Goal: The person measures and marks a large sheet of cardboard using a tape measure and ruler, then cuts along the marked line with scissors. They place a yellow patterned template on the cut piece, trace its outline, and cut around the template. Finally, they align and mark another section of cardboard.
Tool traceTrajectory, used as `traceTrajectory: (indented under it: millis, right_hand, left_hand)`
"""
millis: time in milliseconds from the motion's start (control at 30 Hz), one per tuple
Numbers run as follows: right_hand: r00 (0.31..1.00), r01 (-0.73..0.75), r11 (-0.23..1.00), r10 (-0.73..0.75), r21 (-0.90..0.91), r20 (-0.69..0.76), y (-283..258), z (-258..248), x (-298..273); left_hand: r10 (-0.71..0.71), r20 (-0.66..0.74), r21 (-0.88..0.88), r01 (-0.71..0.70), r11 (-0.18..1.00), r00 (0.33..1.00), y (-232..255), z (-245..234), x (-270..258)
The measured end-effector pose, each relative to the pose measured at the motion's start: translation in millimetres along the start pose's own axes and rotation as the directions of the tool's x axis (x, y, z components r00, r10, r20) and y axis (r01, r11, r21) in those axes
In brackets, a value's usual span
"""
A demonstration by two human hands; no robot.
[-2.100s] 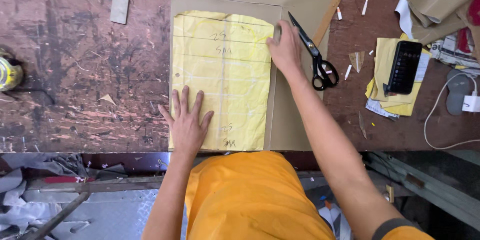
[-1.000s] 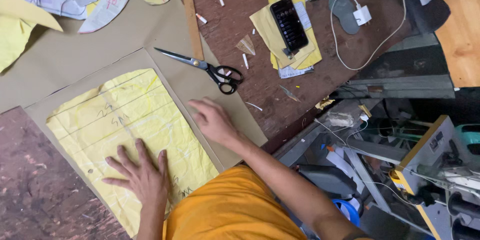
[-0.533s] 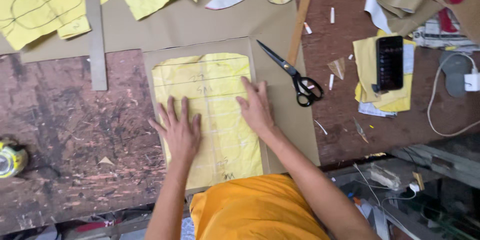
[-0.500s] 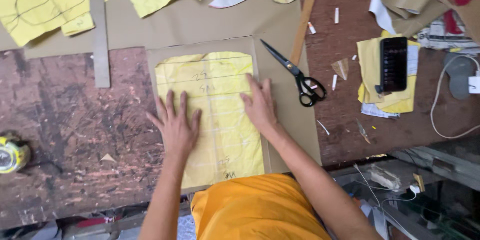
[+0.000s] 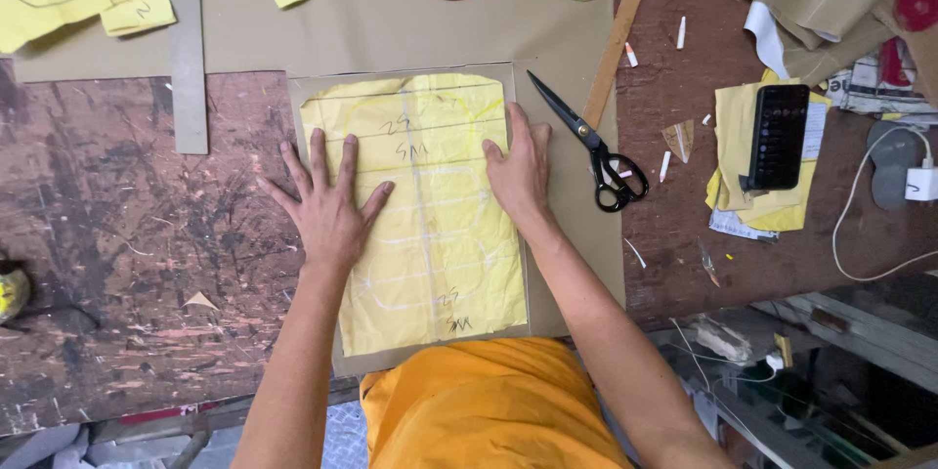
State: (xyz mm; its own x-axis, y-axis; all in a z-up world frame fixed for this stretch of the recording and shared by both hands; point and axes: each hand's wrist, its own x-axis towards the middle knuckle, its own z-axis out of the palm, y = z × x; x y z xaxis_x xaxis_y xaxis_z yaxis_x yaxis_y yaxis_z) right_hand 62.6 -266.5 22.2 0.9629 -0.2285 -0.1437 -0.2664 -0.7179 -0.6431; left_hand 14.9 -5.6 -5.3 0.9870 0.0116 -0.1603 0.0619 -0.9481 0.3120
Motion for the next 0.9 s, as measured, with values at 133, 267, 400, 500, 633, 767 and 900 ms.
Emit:
traceTrajectory:
  millis: [133, 267, 400, 500, 633, 767, 900]
  right_hand:
    - [0.999, 0.012, 1.000, -0.012, -0.005, 0.046, -5, -2, 0]
    - [0.973, 0.178, 0.982, -0.184, 0.055, 0.138, -13, -3, 1]
    - [0.949, 0.159, 0.986, -0.137, -0.057, 0.284, -15, -2, 7]
    - [0.944, 0.142, 0.988, -0.115, -0.067, 0.311, -13, -4, 5]
    - [0.946, 0.099, 0.991, -0.066, -0.090, 0.316, -17, -7, 13]
    - [0.940, 0.087, 0.990, -0.045, -0.111, 0.337, -9, -5, 13]
    - [0.942, 0.123, 0.987, -0.085, -0.099, 0.326, 3, -2, 13]
  left_hand:
    - [-0.004, 0.020, -0.005, 0.004, 1.000, 1.000, 2, -1, -6]
    - [-0.009, 0.028, 0.003, 0.009, 1.000, 1.000, 5, -10, -4]
    - [0.008, 0.013, 0.002, -0.008, 1.000, 1.000, -4, -21, 24]
    - [-0.031, 0.082, -0.011, 0.032, 0.999, 0.996, -20, -32, 40]
    - [0.011, 0.116, 0.018, -0.013, 1.000, 0.993, -33, -48, 52]
    - [0.038, 0.144, 0.008, -0.040, 0.999, 0.989, -45, -52, 52]
    - [-0.011, 0.213, 0.030, 0.004, 1.000, 0.977, -60, -58, 51]
